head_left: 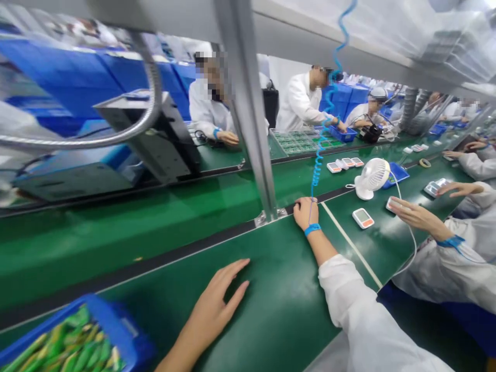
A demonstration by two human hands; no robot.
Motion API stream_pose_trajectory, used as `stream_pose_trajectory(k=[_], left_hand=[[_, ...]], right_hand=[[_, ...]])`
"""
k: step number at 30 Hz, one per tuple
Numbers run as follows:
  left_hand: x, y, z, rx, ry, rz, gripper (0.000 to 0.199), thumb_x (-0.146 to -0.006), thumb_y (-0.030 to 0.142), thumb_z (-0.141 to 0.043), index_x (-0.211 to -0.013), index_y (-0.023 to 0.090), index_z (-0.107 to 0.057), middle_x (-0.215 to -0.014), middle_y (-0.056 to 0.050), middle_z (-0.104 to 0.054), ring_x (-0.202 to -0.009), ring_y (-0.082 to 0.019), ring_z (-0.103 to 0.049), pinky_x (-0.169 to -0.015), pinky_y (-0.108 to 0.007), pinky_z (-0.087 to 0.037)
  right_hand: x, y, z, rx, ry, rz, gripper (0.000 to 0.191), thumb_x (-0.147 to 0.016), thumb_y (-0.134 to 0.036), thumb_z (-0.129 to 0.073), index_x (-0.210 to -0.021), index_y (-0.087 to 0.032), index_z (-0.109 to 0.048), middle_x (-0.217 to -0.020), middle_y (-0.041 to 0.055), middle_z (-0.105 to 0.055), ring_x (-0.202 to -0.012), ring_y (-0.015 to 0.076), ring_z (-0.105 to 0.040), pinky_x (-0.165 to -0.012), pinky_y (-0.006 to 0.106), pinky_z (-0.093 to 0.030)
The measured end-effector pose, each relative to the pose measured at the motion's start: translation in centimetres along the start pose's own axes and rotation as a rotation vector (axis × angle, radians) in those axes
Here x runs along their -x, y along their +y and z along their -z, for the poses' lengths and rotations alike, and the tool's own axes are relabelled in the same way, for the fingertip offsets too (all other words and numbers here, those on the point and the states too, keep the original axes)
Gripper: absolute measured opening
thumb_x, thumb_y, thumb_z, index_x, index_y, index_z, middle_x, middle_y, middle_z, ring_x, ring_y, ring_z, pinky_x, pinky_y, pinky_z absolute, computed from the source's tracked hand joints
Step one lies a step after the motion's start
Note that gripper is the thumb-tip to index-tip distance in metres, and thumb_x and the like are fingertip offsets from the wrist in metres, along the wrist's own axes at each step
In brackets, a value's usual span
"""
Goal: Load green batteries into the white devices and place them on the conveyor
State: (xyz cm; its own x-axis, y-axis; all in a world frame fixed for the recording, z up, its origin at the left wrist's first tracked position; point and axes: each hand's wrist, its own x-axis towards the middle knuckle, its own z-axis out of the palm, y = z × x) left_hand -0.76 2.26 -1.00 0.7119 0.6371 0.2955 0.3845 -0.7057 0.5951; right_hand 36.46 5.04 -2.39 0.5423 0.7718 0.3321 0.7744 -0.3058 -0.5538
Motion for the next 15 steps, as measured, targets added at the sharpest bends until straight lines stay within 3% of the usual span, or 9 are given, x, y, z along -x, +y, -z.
stream_pose_trajectory(k=[6,10,13,15], left_hand=[[-0.3,-0.5,0.8,-0.056,-0.003,-0.024,0.041,-0.109,0.043,-0.062,-0.147,0.032,-0.068,-0.140,-0.006,-0.079,-0.116,-0.026,-0.083,-0.100,-0.036,-0.070],[-0.7,-0.4,1.0,-0.067,-0.004,0.013,0.039,-0.109,0.045,-0.062,-0.145,0.031,-0.069,-0.134,-0.006,-0.082,-0.106,-0.025,-0.085,-0.091,-0.033,-0.071],[-0.9,0.1,1.1,-0.071,-0.018,0.048,0.039,-0.110,0.047,-0.061,-0.143,0.029,-0.070,-0.134,-0.008,-0.082,-0.107,-0.025,-0.084,-0.091,-0.034,-0.071],[-0.9,0.4,1.1,-0.061,-0.024,0.066,0.039,-0.110,0.048,-0.061,-0.143,0.028,-0.070,-0.135,-0.008,-0.082,-0.107,-0.025,-0.084,-0.092,-0.035,-0.071]], right_hand=[[0.5,-0.7,-0.2,-0.063,0.002,-0.044,0.022,-0.100,-0.020,-0.061,-0.108,-0.020,-0.082,-0.118,0.0158,-0.078,-0.129,0.0370,-0.058,-0.115,0.050,-0.046],[-0.2,-0.5,-0.2,-0.150,0.089,-0.089,0.035,-0.103,-0.016,-0.054,-0.130,-0.018,-0.077,-0.144,0.0180,-0.066,-0.136,0.0340,-0.059,-0.118,0.047,-0.048],[-2.4,0.8,1.4,-0.224,0.249,-0.140,0.042,-0.105,-0.011,-0.050,-0.141,-0.014,-0.070,-0.155,0.0214,-0.055,-0.146,0.0318,-0.054,-0.127,0.047,-0.044],[-4.6,2.5,3.2,-0.208,0.288,-0.158,0.041,-0.108,-0.010,-0.048,-0.144,-0.009,-0.067,-0.156,0.0239,-0.054,-0.149,0.0315,-0.051,-0.131,0.048,-0.040]])
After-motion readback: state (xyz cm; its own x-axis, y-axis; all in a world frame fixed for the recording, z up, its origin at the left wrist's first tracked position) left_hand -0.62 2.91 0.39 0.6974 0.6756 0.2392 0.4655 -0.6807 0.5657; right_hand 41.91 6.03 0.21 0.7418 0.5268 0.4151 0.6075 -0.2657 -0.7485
